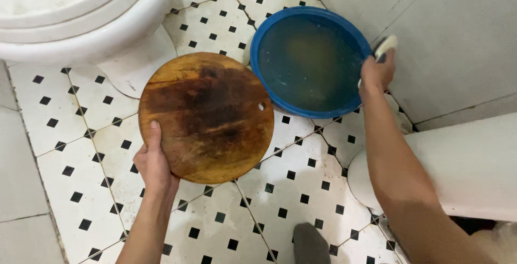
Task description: The person carries a round wooden cutting board to a bathroom, scrubs it with a brush and water from a bucket, rinses it under a sink faucet, and returns it to a kitchen counter. They then wipe the board with a cloth and begin handling pomegranates in a bowl.
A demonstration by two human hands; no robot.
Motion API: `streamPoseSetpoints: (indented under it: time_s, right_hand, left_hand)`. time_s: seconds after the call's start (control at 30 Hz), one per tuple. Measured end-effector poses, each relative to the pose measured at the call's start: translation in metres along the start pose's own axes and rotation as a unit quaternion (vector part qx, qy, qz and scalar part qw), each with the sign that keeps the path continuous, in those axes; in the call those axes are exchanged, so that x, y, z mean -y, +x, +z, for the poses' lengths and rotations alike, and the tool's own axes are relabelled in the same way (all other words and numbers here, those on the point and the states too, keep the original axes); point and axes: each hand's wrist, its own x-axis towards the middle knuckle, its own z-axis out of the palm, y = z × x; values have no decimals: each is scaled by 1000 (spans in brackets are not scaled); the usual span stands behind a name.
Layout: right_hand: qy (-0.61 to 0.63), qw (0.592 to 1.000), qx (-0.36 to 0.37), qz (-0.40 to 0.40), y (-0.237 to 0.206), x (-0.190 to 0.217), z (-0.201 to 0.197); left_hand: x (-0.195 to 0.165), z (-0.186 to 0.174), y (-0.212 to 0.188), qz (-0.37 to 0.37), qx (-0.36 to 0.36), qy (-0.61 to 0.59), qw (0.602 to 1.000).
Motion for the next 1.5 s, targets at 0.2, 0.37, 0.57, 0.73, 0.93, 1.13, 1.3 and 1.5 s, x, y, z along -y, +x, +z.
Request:
streamPoseSetpoints:
  time_s: [0.2, 0.37, 0.57, 0.73, 0.93, 1.13, 1.3, 1.5]
  right_hand:
    - [157, 965, 11, 209, -2, -44, -22]
    - [-28, 989, -24, 143, -20, -25, -33]
    - [-173, 966, 118, -148, -34, 22, -17]
    - [-152, 965, 212, -13, -11, 19, 17]
    - [-436, 848, 172, -246, 0, 4, 48]
    - [-297, 929, 175, -139, 3, 5, 26]
    - [-186, 975, 120, -33, 7, 8, 21]
    - [-165, 979, 121, 25, 1, 15, 43]
  left_hand:
    - [0, 80, 16, -6, 54, -3, 998]
    - [21, 190, 31, 41, 44, 207, 977]
    - [54, 276, 30, 161, 76, 287, 941]
    - [79, 287, 45, 170, 90, 277, 941]
    - [83, 285, 58, 274, 95, 483, 826]
    - [91, 282, 57, 215, 154, 619, 739]
    - [114, 286, 56, 223, 177, 708, 646]
    - [128, 288, 46, 288, 316, 727, 537]
